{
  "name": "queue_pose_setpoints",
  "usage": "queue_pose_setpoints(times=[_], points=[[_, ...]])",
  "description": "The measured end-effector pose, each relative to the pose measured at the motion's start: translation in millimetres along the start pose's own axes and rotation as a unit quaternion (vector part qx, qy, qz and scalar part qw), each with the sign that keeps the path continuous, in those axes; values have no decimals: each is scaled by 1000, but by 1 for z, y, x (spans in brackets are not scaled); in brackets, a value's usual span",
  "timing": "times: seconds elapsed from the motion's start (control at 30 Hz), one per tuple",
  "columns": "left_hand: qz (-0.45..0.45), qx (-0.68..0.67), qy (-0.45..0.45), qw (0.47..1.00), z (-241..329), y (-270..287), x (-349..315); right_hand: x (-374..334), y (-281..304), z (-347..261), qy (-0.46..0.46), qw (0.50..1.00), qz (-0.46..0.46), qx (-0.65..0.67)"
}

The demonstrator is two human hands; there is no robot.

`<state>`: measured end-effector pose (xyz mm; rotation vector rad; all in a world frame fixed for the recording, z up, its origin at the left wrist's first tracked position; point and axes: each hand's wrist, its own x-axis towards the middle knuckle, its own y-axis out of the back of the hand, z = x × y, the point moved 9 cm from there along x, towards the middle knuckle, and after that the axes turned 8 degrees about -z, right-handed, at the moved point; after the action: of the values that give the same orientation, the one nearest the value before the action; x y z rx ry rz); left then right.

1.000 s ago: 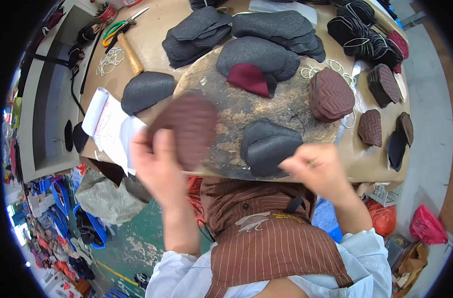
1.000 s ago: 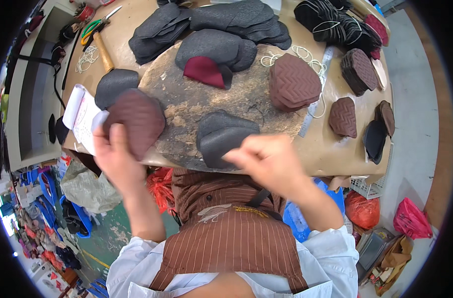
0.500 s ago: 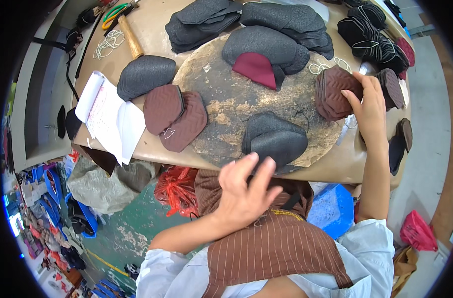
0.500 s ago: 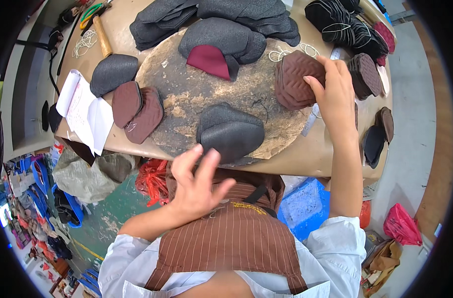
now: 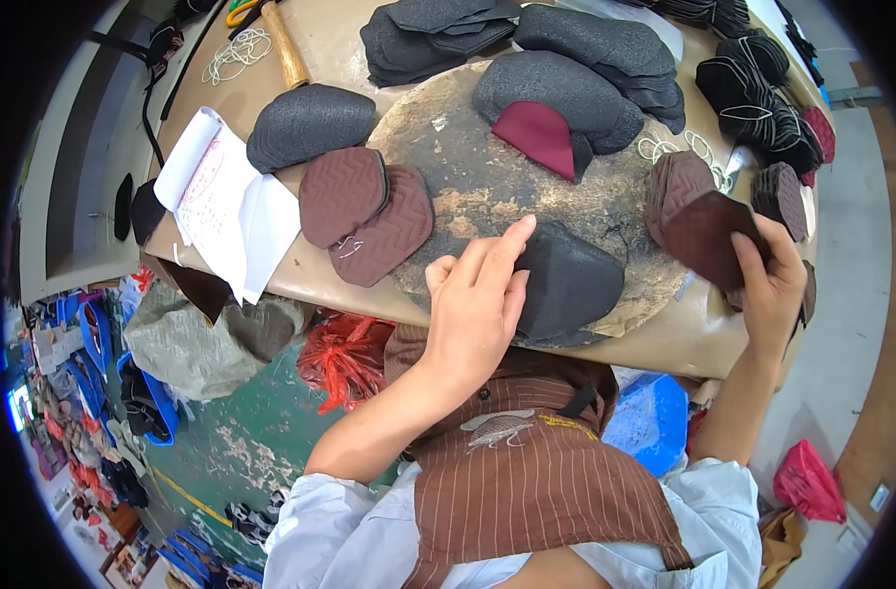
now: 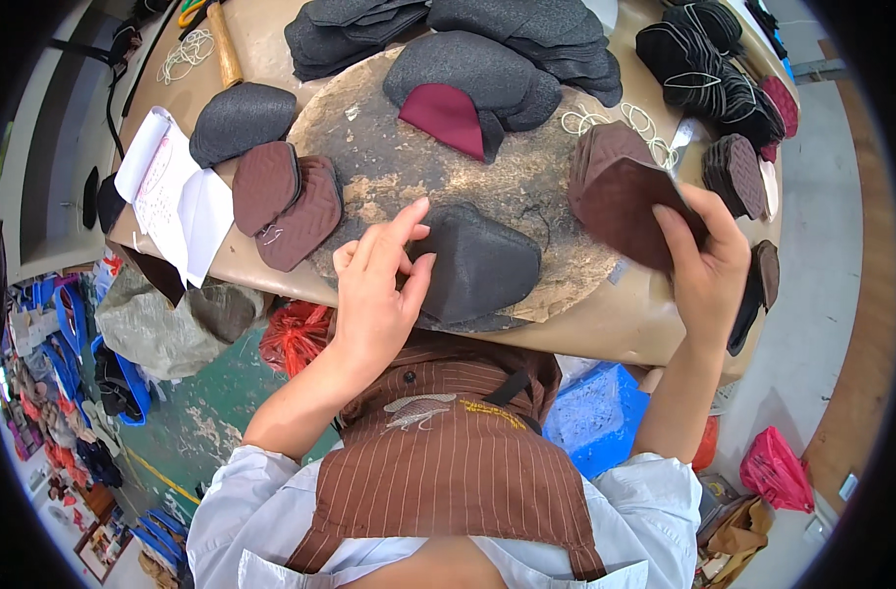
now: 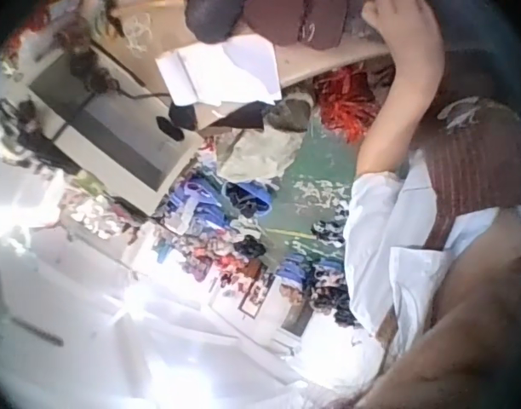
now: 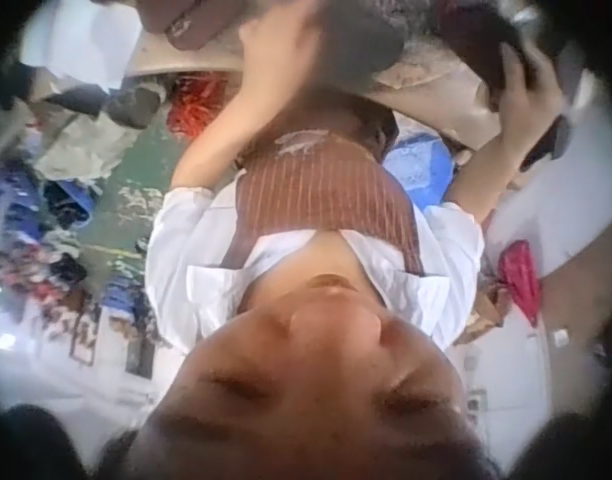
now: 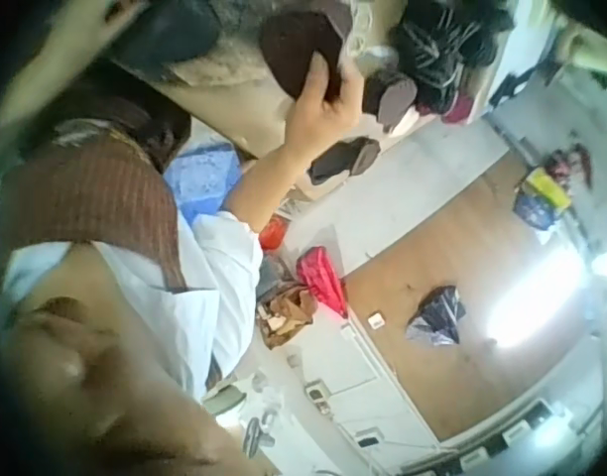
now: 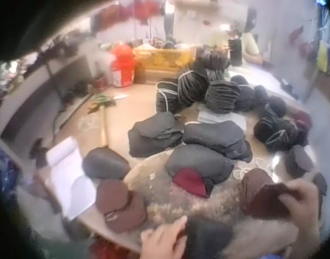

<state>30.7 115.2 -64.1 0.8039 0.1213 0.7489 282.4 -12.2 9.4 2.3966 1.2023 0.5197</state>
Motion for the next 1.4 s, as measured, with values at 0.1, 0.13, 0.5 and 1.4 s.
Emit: queue_pose_setpoints(times=[0.1, 0.13, 0.5, 1.4], points=[[-4, -16, 34, 999, -7, 0, 1, -16, -34, -15, -38, 979, -114, 167], [-5, -19, 41, 999, -8, 0, 1, -16, -64, -19, -44, 964, -205, 165], [19, 44, 45, 998, -25, 33, -34, -22, -157, 17, -166, 928, -313, 114], [-103, 59, -14, 993, -5, -1, -66, -19, -165, 12, -192, 881, -415, 122]])
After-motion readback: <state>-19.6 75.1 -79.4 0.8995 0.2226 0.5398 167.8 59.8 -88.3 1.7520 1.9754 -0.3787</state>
